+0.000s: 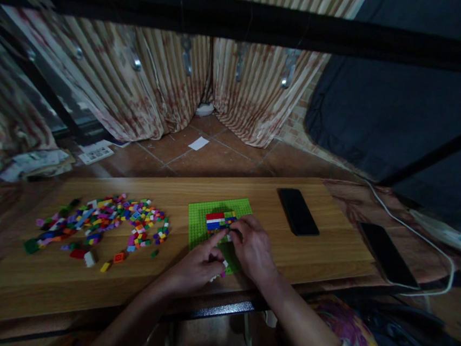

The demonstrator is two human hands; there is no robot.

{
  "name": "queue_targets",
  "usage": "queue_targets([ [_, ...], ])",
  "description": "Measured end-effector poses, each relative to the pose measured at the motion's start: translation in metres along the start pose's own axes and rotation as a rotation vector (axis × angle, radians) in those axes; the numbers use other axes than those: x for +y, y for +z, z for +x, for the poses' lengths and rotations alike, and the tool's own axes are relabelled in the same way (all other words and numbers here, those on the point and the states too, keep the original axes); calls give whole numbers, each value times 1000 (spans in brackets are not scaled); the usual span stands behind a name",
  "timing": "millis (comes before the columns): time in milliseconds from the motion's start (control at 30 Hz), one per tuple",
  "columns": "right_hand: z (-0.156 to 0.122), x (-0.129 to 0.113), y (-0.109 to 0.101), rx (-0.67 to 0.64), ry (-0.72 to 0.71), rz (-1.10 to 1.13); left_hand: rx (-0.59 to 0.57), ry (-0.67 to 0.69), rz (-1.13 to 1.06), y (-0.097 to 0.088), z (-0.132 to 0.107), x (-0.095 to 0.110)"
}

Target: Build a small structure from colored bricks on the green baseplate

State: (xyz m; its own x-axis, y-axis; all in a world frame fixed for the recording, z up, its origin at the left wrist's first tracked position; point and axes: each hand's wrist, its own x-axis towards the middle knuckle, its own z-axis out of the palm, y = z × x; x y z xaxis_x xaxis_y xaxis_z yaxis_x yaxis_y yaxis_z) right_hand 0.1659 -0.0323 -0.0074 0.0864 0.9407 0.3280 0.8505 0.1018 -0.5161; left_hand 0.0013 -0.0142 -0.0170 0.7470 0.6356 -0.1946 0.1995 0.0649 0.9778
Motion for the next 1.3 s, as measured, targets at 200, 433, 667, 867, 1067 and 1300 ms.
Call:
queue_targets([
  [200, 0, -5, -1, -15, -23, -89, 4, -16, -27, -1, -1, 4],
  [433, 1, -6, 3, 15, -41, -125, 2, -4, -35, -2, -2, 6],
  [667, 2, -5, 4, 22, -75, -85, 4, -10, -43, -2, -1, 6],
  [867, 4, -2, 3, 31, -55, -73, -11, 4, -70, -2, -1, 5],
  [1067, 8, 2, 3, 33, -18, -25, -8, 20, -62, -1, 0, 4],
  [1300, 14, 3, 5, 42, 22, -7, -3, 34, -20, -1, -1, 8],
])
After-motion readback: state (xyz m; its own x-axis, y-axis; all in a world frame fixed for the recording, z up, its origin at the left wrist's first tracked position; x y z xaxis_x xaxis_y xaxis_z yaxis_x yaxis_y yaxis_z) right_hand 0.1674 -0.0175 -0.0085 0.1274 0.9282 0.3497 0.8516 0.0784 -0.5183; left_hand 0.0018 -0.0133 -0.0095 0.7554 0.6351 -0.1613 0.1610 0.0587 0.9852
